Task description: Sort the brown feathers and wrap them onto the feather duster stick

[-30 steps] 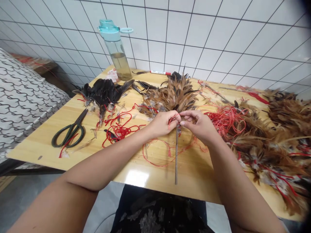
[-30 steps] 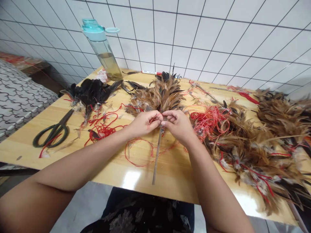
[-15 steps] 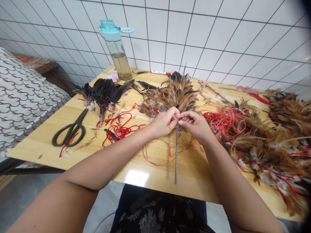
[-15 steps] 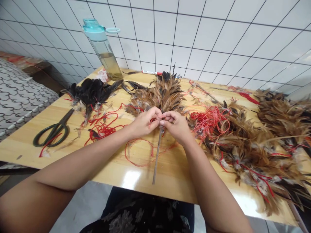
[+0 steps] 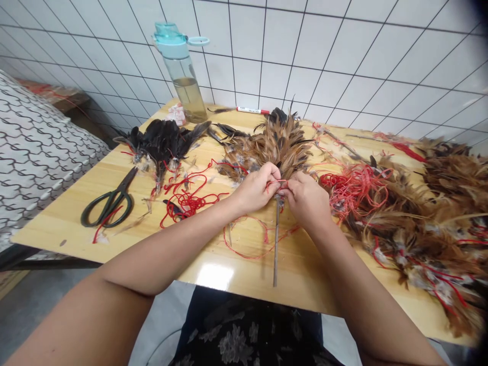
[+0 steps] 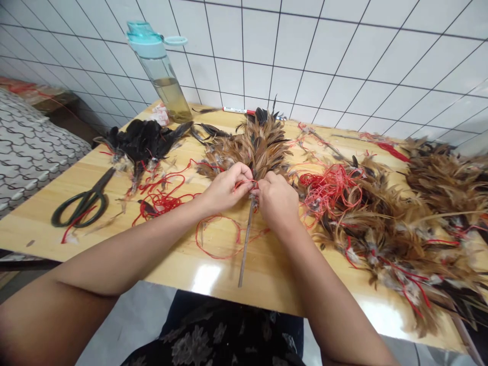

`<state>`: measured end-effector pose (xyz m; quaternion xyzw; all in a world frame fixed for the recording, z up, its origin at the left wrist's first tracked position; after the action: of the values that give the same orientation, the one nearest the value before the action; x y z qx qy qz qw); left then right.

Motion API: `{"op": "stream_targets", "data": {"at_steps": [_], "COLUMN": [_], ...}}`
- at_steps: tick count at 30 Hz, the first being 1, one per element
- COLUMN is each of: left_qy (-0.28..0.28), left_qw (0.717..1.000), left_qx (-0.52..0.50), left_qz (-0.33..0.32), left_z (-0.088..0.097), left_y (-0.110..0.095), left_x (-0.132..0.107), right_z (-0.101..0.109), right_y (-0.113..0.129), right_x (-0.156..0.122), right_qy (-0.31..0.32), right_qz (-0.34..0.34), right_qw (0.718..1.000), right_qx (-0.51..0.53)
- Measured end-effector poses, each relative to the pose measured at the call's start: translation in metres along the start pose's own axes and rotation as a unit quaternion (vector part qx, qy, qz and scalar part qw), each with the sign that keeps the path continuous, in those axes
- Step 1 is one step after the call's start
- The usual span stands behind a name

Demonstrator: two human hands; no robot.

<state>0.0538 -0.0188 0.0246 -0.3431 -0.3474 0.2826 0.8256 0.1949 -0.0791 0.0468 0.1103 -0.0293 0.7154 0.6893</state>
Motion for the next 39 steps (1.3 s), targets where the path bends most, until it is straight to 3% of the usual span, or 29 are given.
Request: {"op": "stream_targets", "data": {"at_steps": [12, 26, 30, 33, 37, 39], "left_qy": [-0.022, 0.000, 0.044, 0.084, 0.198, 0.212], "left_qw": [0.999, 0.997, 0.987, 0.975, 0.937, 0.922], "left_qx": [0.025, -0.077, -0.138, -0.197, -0.285, -0.322], "left_qz": [0.000, 0.027, 0.064, 0.053, 0.025, 0.029], "left_z": [0.005, -0.004, 0.002, 0.018, 0.043, 0.048], "left_y": [-0.004, 0.005, 0.006, 0.001, -0.011, -0.012], "left_x": [0.000, -0.001, 0.000, 0.002, 0.004, 0.004], "right_z": [0.004, -0.002, -0.002, 0.000, 0.001, 0.001], "right_y": [0.007, 0.005, 0.006, 0.004, 0.003, 0.003], "right_x": [-0.004, -0.002, -0.002, -0.001, -0.001, 0.000], "right_qy": [-0.045, 0.019, 0.034, 0.023, 0.008, 0.010], "right_qz": [0.020, 0.021, 0.016, 0.002, -0.017, -0.026], "right_qw": [0.998, 0.993, 0.994, 0.995, 0.997, 0.998], "right_qx": [-0.032, -0.118, -0.105, -0.099, -0.079, -0.064]}}
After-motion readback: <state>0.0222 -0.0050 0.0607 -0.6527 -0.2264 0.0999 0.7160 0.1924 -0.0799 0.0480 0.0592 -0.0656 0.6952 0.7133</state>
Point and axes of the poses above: each hand's wrist, its own x-axis towards the middle knuckle, its own z-axis out of the back of the hand, y = z × x, the point moved 2 cm from there along x, towards the middle knuckle, and after that the axes turned 4 degrees about -z, right-handed, at the moved point
